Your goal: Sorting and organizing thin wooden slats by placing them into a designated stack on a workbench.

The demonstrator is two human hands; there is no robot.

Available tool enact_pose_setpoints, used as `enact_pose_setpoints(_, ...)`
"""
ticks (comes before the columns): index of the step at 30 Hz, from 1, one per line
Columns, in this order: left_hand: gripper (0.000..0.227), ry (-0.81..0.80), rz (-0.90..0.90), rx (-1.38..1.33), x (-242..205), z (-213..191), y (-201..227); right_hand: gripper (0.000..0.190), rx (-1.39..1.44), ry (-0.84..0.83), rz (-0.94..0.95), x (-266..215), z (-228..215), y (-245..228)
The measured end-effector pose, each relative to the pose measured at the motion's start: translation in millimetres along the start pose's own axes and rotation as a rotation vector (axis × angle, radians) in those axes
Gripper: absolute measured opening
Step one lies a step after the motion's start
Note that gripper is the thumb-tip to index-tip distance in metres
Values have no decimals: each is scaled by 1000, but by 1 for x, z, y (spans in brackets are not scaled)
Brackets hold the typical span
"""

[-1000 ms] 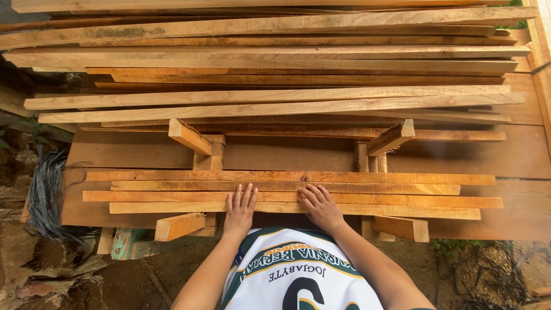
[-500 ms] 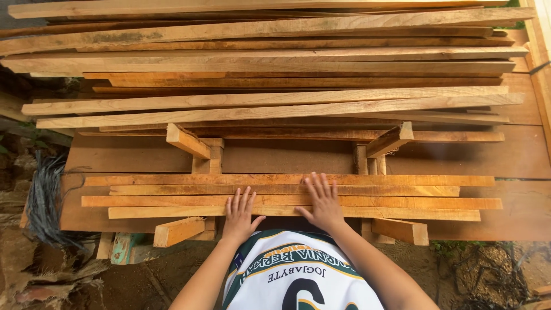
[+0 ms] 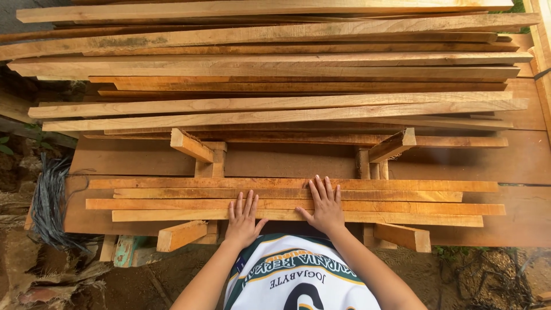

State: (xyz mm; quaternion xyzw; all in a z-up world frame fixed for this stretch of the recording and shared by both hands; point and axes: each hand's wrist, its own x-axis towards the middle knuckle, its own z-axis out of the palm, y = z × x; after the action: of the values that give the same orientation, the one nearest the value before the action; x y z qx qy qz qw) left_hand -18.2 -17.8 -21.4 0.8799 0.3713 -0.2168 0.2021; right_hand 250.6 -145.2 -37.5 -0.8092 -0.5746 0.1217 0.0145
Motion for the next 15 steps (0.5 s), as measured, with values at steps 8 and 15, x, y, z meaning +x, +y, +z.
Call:
enact_pose_setpoints(8,87,-148,-13,-19,-2,-22,6,97,10,136,-4,-3,4,-1)
enact_pose_setpoints(15,86,-196,-29,-45,-7,-40,12,95,43,165,0,-4,-5,-5)
